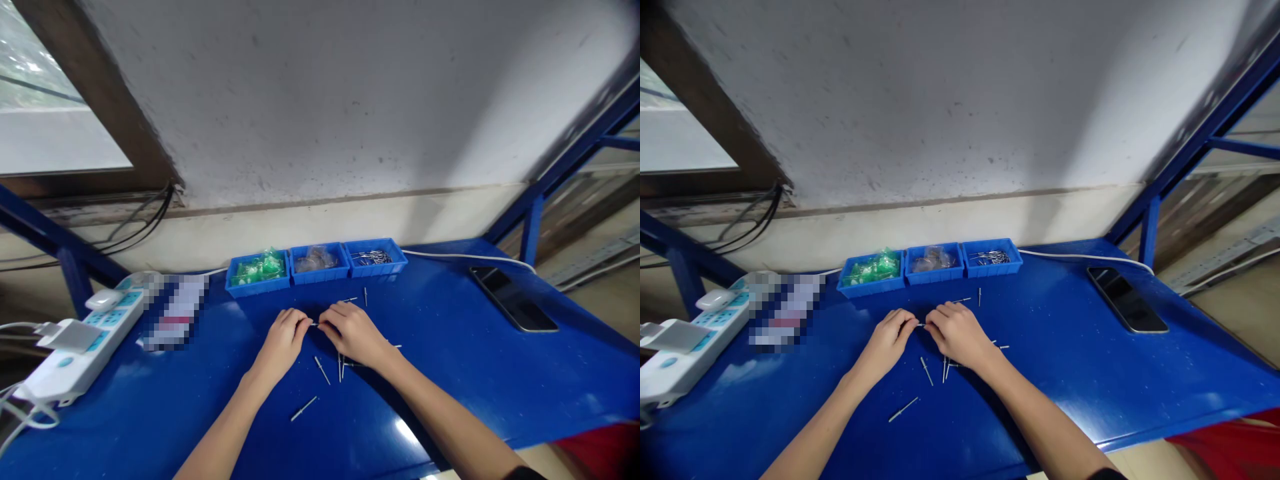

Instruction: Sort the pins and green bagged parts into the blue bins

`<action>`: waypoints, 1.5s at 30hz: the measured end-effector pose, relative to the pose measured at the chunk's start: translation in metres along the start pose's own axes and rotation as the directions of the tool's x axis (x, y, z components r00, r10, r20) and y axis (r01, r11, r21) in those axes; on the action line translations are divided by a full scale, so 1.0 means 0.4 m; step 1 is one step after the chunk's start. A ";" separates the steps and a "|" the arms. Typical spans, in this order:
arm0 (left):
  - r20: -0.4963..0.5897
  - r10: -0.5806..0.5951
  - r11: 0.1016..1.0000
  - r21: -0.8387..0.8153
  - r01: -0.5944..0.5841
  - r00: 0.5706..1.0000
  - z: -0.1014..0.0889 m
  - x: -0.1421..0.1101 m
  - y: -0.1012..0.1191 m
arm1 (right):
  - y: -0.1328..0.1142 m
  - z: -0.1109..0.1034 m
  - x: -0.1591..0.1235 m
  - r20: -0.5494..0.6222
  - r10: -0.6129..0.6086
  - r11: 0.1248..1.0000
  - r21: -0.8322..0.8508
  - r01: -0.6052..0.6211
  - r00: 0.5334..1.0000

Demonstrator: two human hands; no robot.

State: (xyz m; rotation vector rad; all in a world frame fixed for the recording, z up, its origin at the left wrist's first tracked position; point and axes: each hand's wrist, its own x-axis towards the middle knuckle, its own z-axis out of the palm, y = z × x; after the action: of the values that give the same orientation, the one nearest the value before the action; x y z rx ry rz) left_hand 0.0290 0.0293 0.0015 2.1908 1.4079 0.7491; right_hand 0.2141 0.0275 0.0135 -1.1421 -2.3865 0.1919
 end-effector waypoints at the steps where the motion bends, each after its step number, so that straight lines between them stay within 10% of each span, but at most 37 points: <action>1: -0.009 -0.002 1.000 -0.002 0.001 1.000 0.001 0.000 0.001 | -0.001 0.002 0.001 -0.006 0.006 1.000 -0.016 -0.006 1.000; 12: -0.079 0.032 0.995 -0.093 -0.039 0.996 -0.013 -0.015 0.032 | 0.008 0.021 -0.008 -0.051 0.145 0.989 0.000 -0.145 0.988; 19: 0.092 0.033 0.998 -0.057 -0.028 0.995 -0.055 -0.014 0.057 | 0.003 -0.028 -0.015 -0.168 -0.101 0.995 -0.008 0.101 0.981; 22: 0.254 0.099 0.995 -0.034 -0.093 0.962 -0.095 -0.060 0.062 | 0.038 -0.087 -0.015 -0.461 -0.095 0.993 -0.103 0.053 0.882; 26: 0.383 0.096 0.990 0.055 -0.127 0.919 -0.125 -0.157 0.032 | 0.118 -0.179 0.005 -0.746 0.152 0.923 -0.128 -0.364 0.648; 32: 0.331 0.025 0.991 0.117 -0.067 0.943 -0.104 -0.218 -0.002 | 0.166 -0.150 -0.014 -0.287 0.571 0.785 -0.083 -0.613 0.769; 38: 0.075 -0.032 0.997 0.066 0.027 0.997 -0.094 -0.131 0.005 | 0.000 -0.029 -0.045 -0.053 0.134 0.971 0.206 -0.120 0.990; 45: -0.007 0.017 0.997 0.080 -0.017 1.000 -0.053 -0.052 0.044 | -0.057 0.002 -0.030 -0.030 -0.073 0.997 0.019 0.073 0.997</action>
State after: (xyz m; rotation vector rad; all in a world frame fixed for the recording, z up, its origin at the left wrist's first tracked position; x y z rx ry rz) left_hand 0.0203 0.0045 0.0242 2.2654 1.4481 0.7194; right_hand 0.2043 0.0037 0.0159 -1.0397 -2.3905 0.1735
